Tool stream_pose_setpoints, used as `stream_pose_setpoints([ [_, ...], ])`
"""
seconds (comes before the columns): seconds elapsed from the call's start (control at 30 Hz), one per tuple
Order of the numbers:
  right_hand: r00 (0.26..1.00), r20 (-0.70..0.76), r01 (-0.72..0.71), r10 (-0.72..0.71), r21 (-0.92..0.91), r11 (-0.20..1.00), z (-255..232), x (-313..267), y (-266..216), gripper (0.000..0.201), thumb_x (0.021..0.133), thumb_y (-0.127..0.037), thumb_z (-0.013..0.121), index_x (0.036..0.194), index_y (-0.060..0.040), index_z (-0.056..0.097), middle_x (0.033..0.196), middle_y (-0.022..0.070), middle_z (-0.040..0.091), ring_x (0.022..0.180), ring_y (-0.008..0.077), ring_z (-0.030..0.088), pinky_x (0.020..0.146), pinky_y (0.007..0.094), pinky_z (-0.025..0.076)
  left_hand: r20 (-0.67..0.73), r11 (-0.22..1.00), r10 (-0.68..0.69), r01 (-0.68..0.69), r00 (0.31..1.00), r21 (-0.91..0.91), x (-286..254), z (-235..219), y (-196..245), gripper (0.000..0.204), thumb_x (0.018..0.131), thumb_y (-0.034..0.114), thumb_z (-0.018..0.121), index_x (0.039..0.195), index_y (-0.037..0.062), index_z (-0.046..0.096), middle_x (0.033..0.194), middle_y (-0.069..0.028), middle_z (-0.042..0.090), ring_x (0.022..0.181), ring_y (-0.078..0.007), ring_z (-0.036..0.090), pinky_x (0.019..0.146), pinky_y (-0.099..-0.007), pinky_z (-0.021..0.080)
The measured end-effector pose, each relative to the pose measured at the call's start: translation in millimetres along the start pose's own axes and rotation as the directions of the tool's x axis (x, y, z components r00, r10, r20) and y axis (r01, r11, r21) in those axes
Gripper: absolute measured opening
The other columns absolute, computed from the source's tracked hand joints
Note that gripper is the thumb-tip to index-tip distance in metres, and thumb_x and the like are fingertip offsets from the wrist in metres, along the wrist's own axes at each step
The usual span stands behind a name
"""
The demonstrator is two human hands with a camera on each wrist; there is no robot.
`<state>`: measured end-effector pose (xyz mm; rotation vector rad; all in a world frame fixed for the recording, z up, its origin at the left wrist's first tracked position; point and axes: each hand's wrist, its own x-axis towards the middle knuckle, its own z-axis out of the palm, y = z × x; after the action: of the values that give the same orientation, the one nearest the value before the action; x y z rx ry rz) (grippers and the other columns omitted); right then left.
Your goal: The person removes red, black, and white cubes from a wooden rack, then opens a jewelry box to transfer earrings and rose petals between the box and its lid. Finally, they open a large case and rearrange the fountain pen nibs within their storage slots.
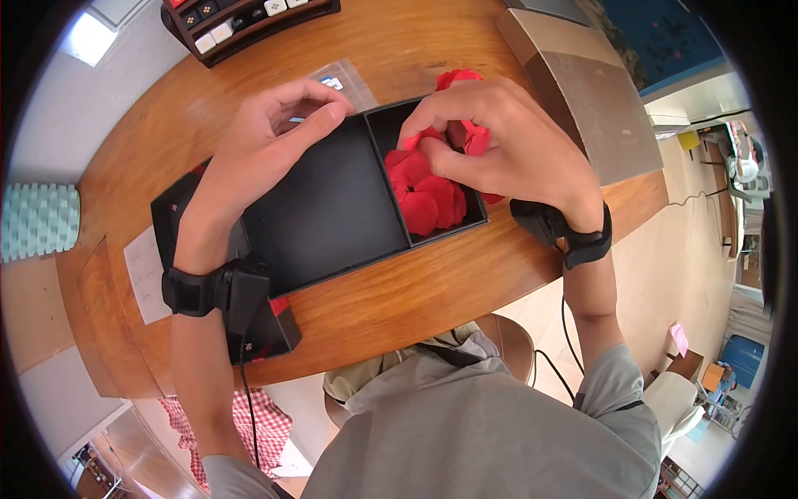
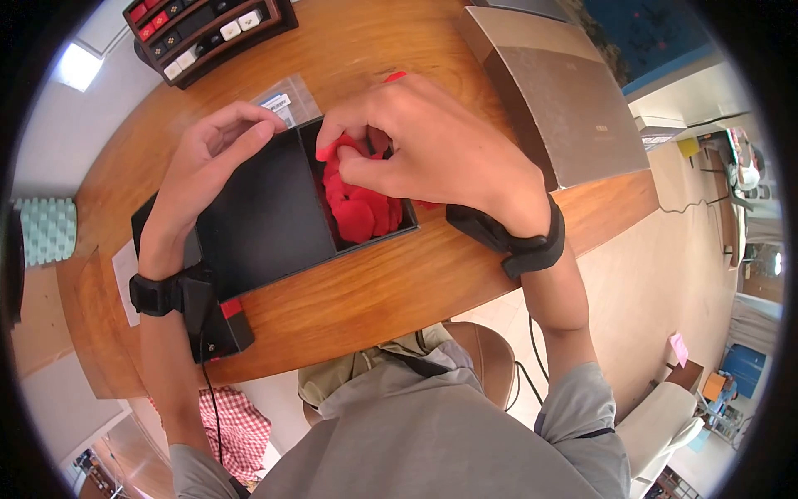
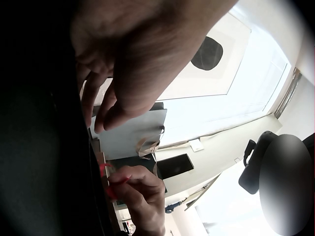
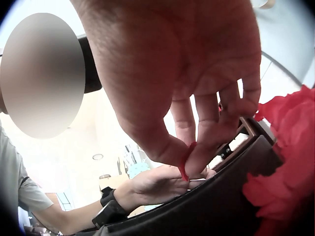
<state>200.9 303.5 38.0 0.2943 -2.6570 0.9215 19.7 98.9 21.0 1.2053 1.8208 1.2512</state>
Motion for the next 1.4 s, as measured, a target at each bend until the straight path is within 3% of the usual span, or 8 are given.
stream_pose_setpoints([
  [0.23, 0.992, 0.019, -0.128, 0.127, 0.077, 0.989, -4.1, -4.1, -0.1, 0.015, 0.088, -0.014, 0.072, 0.098, -0.0032, 0.075, 0.082, 0.0128, 0.073, 0.072, 0.0285, 0.068, 0.069, 0.0377, 0.053, 0.02, 1.0, 0.011, -0.012, 1.0, 0.005, 1.6, -1.8, -3.2, 0.021, 0.105, 0.022, 0.063, 0.111, 0.0017, 0.069, 0.11, -0.0015, 0.07, 0.108, -0.0095, 0.063, 0.098, -0.0256, 0.046],
  [0.43, 0.97, 0.242, -0.05, 0.038, 0.043, 0.998, -7.7, -17.0, -7.7, 0.015, 0.085, -0.015, 0.08, 0.098, -0.0093, 0.076, 0.106, 0.0064, 0.068, 0.104, 0.0254, 0.064, 0.092, 0.0351, 0.049, 0.022, 1.0, -0.003, 0.003, 1.0, 0.025, 0.1, -1.0, 0.1, 0.021, 0.105, 0.021, 0.063, 0.111, 0.002, 0.068, 0.11, -0.0011, 0.07, 0.107, -0.009, 0.063, 0.098, -0.0251, 0.047],
  [0.53, 0.965, 0.25, -0.041, 0.075, -0.138, 0.99, 2.6, -17.9, -11.2, 0.024, 0.081, -0.016, 0.082, 0.104, -0.014, 0.076, 0.113, 0.0049, 0.065, 0.115, 0.0259, 0.058, 0.1, 0.0386, 0.044, 0.025, 1.0, -0.016, 0.015, 1.0, 0.02, 0.7, -2.0, -1.8, 0.021, 0.105, 0.022, 0.063, 0.112, 0.0021, 0.068, 0.11, -0.0009, 0.07, 0.107, -0.0088, 0.063, 0.098, -0.0249, 0.046],
  [0.6, 0.996, 0.087, 0.04, -0.009, -0.357, 0.933, 13.0, -20.4, -10.9, 0.038, 0.075, -0.02, 0.084, 0.111, -0.0122, 0.076, 0.114, 0.0039, 0.068, 0.118, 0.0274, 0.054, 0.104, 0.0419, 0.041, 0.023, 1.0, -0.016, 0.016, 1.0, 0.015, -0.1, -1.0, 1.2, 0.021, 0.105, 0.022, 0.063, 0.112, 0.0022, 0.068, 0.11, -0.0009, 0.07, 0.106, -0.0087, 0.063, 0.098, -0.025, 0.046],
  [0.7, 0.993, 0.095, -0.021, 0.064, -0.404, 0.915, 18.7, -21.8, -17.8, 0.051, 0.073, -0.02, 0.085, 0.122, -0.0179, 0.069, 0.115, 0.006, 0.066, 0.122, 0.0306, 0.052, 0.107, 0.0487, 0.038, 0.02, 1.0, -0.02, 0.02, 1.0, 0.007, -0.9, -1.7, 0.3, 0.022, 0.105, 0.022, 0.063, 0.112, 0.0024, 0.068, 0.11, -0.0009, 0.07, 0.106, -0.0087, 0.063, 0.097, -0.0249, 0.046],
  [0.93, 0.984, 0.145, -0.05, 0.105, -0.342, 0.939, 14.7, -19.1, -17.9, 0.046, 0.074, -0.018, 0.084, 0.118, -0.0138, 0.07, 0.109, 0.0069, 0.069, 0.119, 0.0287, 0.055, 0.106, 0.0469, 0.038, 0.027, 1.0, -0.032, 0.032, 0.999, 0.001, -0.5, -1.5, 1.4, 0.022, 0.105, 0.023, 0.063, 0.113, 0.0027, 0.068, 0.111, -0.0014, 0.07, 0.107, -0.0089, 0.062, 0.098, -0.025, 0.046],
  [1.1, 0.992, 0.121, -0.015, 0.046, -0.244, 0.97, 16.7, -17.3, -18.4, 0.028, 0.074, -0.014, 0.08, 0.1, -0.0045, 0.073, 0.093, 0.0112, 0.07, 0.105, 0.0293, 0.06, 0.1, 0.0415, 0.043, 0.031, 1.0, -0.03, 0.03, 0.999, -0.003, -0.7, -1.9, -0.1, 0.022, 0.105, 0.023, 0.063, 0.112, 0.0028, 0.068, 0.111, -0.0014, 0.07, 0.108, -0.0092, 0.062, 0.099, -0.0253, 0.046],
  [1.4, 0.999, 0.031, 0.019, -0.011, -0.276, 0.961, 10.2, -14.5, -9.4, 0.01, 0.078, -0.013, 0.076, 0.086, -0.0075, 0.075, 0.086, 0.0111, 0.07, 0.098, 0.0302, 0.065, 0.093, 0.0416, 0.049, 0.013, 1.0, -0.01, 0.01, 1.0, 0.006, -0.1, -0.3, -2.3, 0.024, 0.104, 0.025, 0.065, 0.111, 0.0028, 0.07, 0.109, -0.0025, 0.071, 0.105, -0.0105, 0.064, 0.095, -0.0266, 0.047],
])
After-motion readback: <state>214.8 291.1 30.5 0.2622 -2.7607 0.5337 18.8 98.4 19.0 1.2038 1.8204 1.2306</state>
